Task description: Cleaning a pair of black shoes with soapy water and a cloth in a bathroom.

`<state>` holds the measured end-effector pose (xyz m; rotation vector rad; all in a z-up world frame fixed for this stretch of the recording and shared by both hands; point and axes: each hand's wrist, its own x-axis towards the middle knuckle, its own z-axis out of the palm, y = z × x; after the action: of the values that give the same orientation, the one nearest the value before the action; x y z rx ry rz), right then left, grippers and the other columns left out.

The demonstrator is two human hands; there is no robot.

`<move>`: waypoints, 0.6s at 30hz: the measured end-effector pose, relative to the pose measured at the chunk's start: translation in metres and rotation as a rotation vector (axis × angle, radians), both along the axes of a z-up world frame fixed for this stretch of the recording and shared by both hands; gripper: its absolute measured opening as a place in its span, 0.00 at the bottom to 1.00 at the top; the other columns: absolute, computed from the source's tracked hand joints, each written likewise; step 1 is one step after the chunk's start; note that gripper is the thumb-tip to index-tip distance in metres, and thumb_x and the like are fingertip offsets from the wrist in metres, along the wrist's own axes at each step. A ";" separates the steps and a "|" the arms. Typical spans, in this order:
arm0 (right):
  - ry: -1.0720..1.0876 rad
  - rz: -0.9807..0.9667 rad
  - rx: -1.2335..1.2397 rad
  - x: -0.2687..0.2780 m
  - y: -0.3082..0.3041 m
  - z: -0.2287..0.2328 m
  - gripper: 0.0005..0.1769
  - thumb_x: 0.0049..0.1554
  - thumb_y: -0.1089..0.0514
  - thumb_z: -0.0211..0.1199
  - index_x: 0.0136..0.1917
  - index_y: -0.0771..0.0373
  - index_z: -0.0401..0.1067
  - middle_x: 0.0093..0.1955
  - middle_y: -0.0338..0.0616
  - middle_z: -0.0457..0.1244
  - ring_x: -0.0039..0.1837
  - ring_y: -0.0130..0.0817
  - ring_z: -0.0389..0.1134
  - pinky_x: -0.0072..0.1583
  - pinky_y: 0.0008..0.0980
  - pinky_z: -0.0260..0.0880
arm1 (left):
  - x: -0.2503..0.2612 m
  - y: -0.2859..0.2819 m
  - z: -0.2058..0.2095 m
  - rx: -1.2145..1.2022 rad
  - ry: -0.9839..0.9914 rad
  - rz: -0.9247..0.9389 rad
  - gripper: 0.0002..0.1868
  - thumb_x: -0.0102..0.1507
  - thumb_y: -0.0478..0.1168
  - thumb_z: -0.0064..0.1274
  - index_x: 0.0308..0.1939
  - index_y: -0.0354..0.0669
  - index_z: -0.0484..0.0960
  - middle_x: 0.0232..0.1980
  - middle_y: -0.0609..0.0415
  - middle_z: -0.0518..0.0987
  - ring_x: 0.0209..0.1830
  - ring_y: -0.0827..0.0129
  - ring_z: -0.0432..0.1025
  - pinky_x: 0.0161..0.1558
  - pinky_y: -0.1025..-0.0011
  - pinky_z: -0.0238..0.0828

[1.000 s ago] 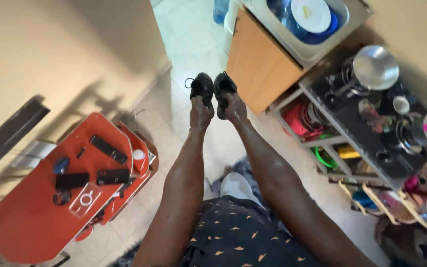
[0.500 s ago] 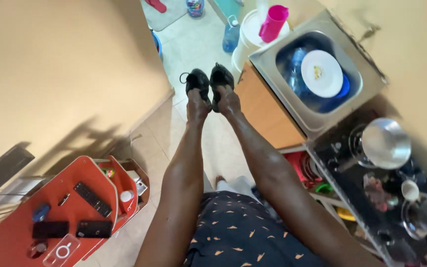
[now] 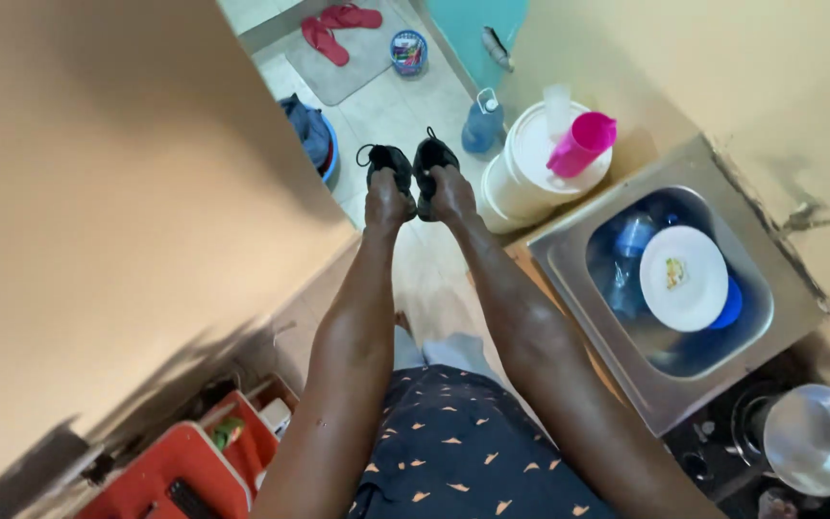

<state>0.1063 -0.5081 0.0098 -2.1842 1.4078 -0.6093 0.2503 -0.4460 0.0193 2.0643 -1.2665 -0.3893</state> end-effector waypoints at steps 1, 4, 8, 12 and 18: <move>0.002 -0.007 0.012 0.006 -0.015 0.001 0.12 0.54 0.57 0.63 0.53 0.54 0.76 0.53 0.55 0.65 0.56 0.58 0.68 0.55 0.53 0.68 | 0.006 -0.014 -0.003 0.012 0.002 -0.007 0.21 0.54 0.35 0.55 0.51 0.42 0.74 0.52 0.34 0.75 0.47 0.33 0.74 0.49 0.46 0.73; -0.060 0.007 -0.051 0.025 -0.062 0.004 0.11 0.57 0.58 0.61 0.54 0.55 0.75 0.53 0.53 0.66 0.57 0.57 0.69 0.56 0.51 0.69 | 0.023 -0.061 -0.011 0.001 -0.020 -0.007 0.21 0.56 0.36 0.56 0.52 0.42 0.73 0.52 0.35 0.75 0.47 0.33 0.74 0.48 0.45 0.73; -0.074 0.029 -0.033 0.059 -0.162 -0.001 0.14 0.52 0.59 0.63 0.53 0.55 0.76 0.50 0.54 0.66 0.54 0.58 0.69 0.55 0.51 0.69 | 0.063 -0.165 -0.030 -0.078 -0.069 0.009 0.21 0.55 0.35 0.56 0.52 0.42 0.73 0.52 0.35 0.75 0.46 0.33 0.74 0.48 0.45 0.73; -0.109 0.050 -0.087 0.081 -0.241 -0.009 0.14 0.54 0.62 0.61 0.55 0.55 0.75 0.53 0.53 0.66 0.56 0.58 0.69 0.57 0.52 0.69 | 0.081 -0.233 -0.025 -0.084 -0.062 0.011 0.20 0.56 0.35 0.55 0.53 0.41 0.72 0.51 0.33 0.74 0.47 0.32 0.73 0.49 0.44 0.73; -0.136 0.135 -0.062 0.151 -0.364 0.011 0.20 0.51 0.65 0.59 0.56 0.56 0.75 0.52 0.56 0.65 0.55 0.61 0.67 0.56 0.53 0.68 | 0.143 -0.345 -0.002 -0.073 0.005 0.104 0.18 0.56 0.35 0.57 0.50 0.42 0.73 0.52 0.33 0.74 0.48 0.32 0.72 0.49 0.44 0.70</move>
<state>0.2569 -0.8718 0.0205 -2.2186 1.1758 -0.7457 0.3938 -0.7912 0.0168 2.0559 -1.1483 -0.2959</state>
